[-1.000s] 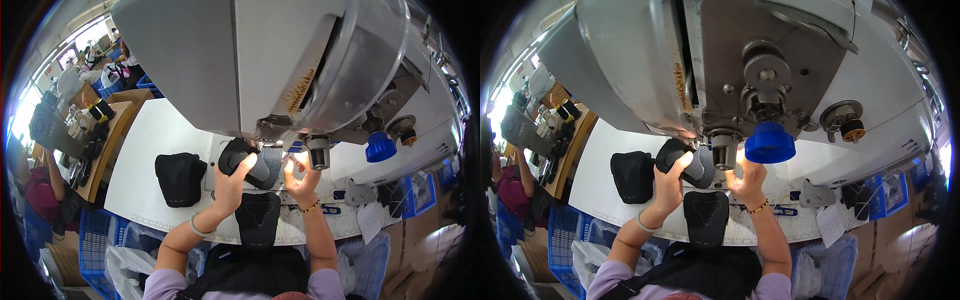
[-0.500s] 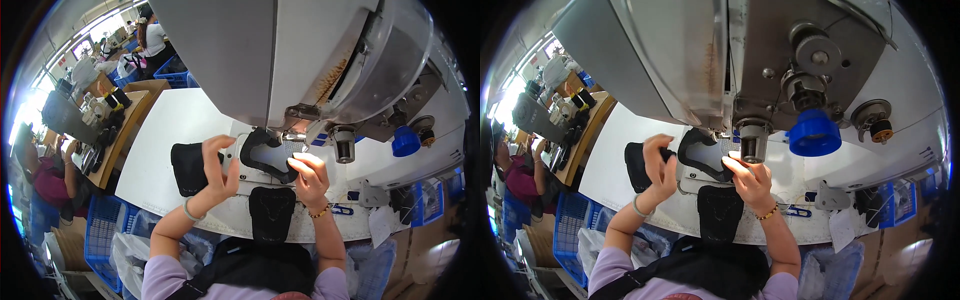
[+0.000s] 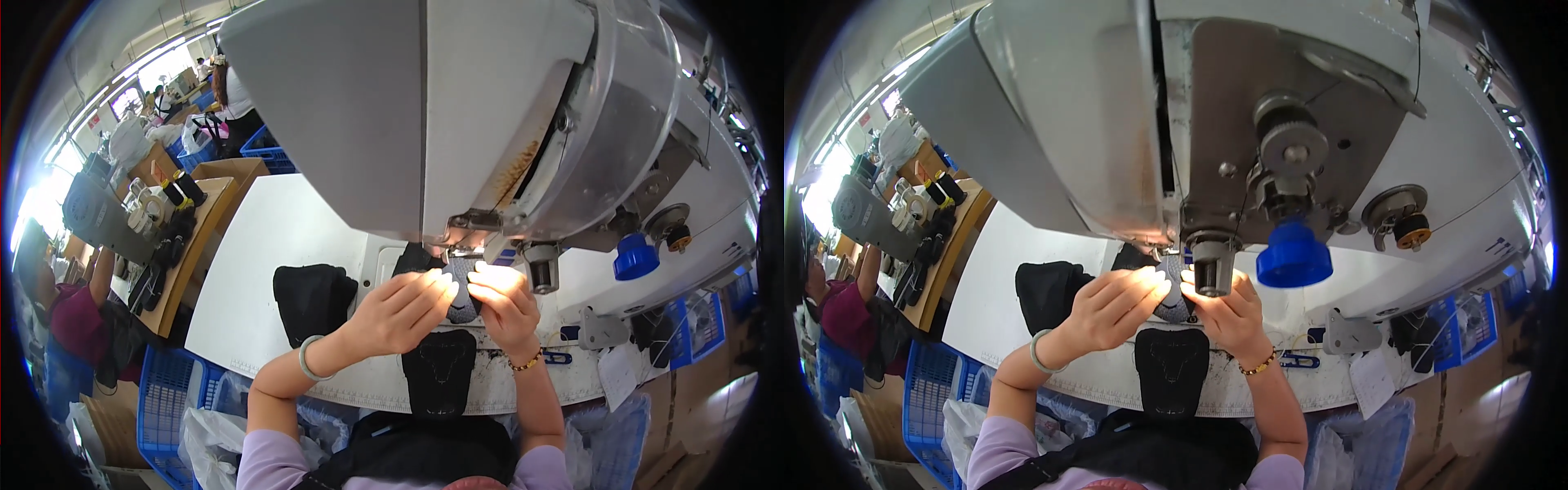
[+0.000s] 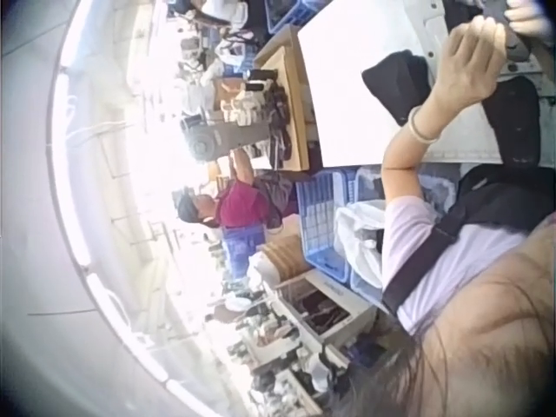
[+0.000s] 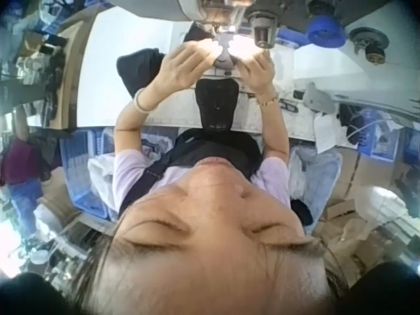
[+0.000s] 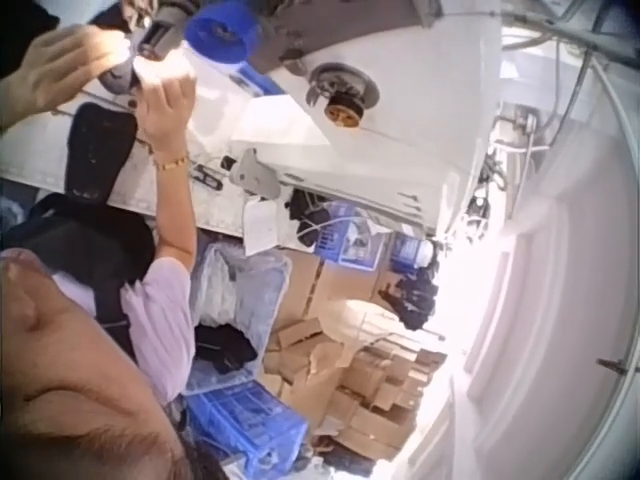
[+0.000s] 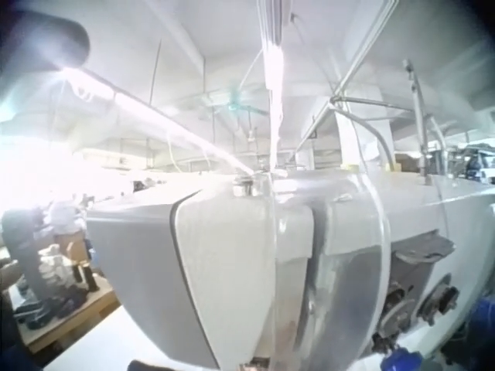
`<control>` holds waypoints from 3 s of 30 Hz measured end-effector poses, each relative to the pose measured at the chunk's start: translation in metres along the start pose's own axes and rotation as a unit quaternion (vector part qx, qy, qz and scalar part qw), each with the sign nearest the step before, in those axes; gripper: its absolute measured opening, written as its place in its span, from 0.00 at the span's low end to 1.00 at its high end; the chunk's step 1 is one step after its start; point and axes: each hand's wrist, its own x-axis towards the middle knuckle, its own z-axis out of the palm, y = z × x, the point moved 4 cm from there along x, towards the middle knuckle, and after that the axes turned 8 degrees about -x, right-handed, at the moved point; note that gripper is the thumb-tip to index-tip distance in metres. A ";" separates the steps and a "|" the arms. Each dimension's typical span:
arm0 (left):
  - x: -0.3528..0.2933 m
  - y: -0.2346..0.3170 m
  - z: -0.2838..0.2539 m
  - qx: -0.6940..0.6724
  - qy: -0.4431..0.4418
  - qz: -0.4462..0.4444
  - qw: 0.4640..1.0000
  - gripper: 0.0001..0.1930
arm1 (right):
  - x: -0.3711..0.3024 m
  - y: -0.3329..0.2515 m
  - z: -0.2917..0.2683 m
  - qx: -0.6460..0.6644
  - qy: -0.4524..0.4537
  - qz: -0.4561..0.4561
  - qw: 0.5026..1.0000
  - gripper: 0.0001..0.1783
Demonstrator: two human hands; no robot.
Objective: Sewing pieces of black material together using an industrial sewing machine.
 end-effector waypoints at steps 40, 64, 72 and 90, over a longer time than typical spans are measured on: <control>-0.028 -0.060 0.024 -0.236 0.103 -0.220 0.941 0.14 | 0.007 -0.012 0.013 -0.094 -0.055 0.048 0.993 0.17; -0.005 -0.029 0.001 -0.095 -0.028 -0.094 0.991 0.17 | 0.003 -0.018 0.013 -0.103 -0.031 0.029 0.994 0.16; 0.004 -0.016 0.001 -0.025 -0.062 -0.127 0.990 0.17 | 0.005 -0.018 0.016 -0.103 -0.037 0.045 0.993 0.15; -0.014 -0.052 -0.003 -0.256 -0.048 -0.054 0.964 0.25 | 0.001 -0.014 0.017 -0.109 -0.012 0.024 0.994 0.15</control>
